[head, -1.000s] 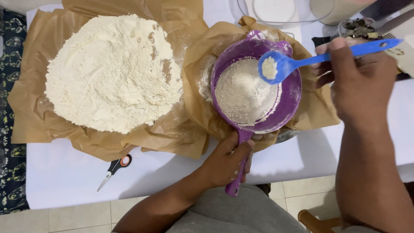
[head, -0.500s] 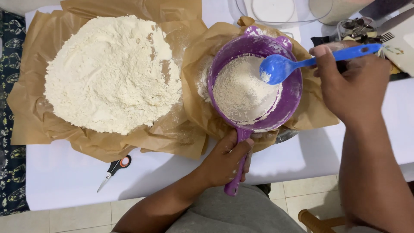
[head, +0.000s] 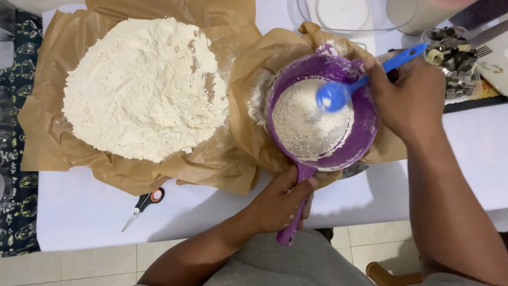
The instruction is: Sifting flour through a purple sieve using a blue plastic spoon
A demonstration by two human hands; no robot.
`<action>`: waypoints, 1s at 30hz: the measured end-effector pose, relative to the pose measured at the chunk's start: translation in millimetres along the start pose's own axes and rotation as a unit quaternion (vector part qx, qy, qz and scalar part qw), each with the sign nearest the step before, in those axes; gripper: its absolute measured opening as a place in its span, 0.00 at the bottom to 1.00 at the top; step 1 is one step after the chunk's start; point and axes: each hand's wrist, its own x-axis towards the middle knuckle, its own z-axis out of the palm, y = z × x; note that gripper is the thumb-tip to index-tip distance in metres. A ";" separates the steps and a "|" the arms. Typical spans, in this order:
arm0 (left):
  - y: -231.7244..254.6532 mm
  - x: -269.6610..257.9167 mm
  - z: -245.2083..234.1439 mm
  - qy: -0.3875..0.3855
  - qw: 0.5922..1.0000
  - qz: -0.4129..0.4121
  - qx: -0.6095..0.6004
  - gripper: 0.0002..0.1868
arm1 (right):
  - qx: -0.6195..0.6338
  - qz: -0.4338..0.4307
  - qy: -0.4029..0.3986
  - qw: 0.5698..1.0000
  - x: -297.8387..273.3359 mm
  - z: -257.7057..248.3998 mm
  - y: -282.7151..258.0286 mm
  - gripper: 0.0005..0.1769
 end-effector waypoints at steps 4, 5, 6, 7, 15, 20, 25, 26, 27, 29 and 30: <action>2.3 0.5 3.3 -0.007 1.000 -0.001 0.021 0.12 | 0.155 0.083 -0.015 0.984 -8.5 -4.0 -42.8 0.26; 2.9 0.7 3.4 -0.007 1.000 0.012 0.026 0.13 | 0.205 0.065 -0.084 0.973 -11.3 -6.4 -50.1 0.16; 3.4 1.2 3.4 -0.007 0.999 0.026 0.032 0.14 | 0.253 0.046 -0.152 0.954 -13.9 -8.6 -57.3 0.09; 4.9 1.2 1.6 -0.007 0.999 0.023 0.032 0.14 | 0.254 0.049 -0.152 0.954 -15.0 -12.5 -57.4 0.09; 20.1 -4.8 -2.6 -0.001 0.998 0.011 0.057 0.13 | 0.097 0.040 0.004 0.994 7.5 -9.7 -10.9 0.16; 12.3 0.6 2.1 -0.003 0.998 0.006 0.063 0.14 | 0.238 0.071 -0.082 0.965 -7.6 -8.7 -61.1 0.08; 13.8 1.5 -2.9 0.026 0.999 -0.004 0.045 0.11 | 0.075 0.159 -0.237 0.955 -7.8 -30.9 -54.1 0.15; 12.4 1.9 -3.7 0.032 0.998 -0.008 0.045 0.11 | 0.071 0.104 -0.158 0.979 -3.1 -26.8 -34.5 0.13; 11.8 3.1 -4.8 0.035 0.998 -0.011 0.047 0.11 | 0.067 0.048 -0.074 0.994 1.3 -23.5 -14.4 0.15; 11.5 2.3 -0.2 0.027 0.998 -0.002 0.052 0.11 | 0.116 0.055 -0.037 0.991 4.5 -13.3 -16.3 0.16; 12.0 2.3 1.9 0.020 0.998 0.007 0.056 0.11 | 0.165 0.061 0.000 0.984 6.7 -8.6 -17.2 0.19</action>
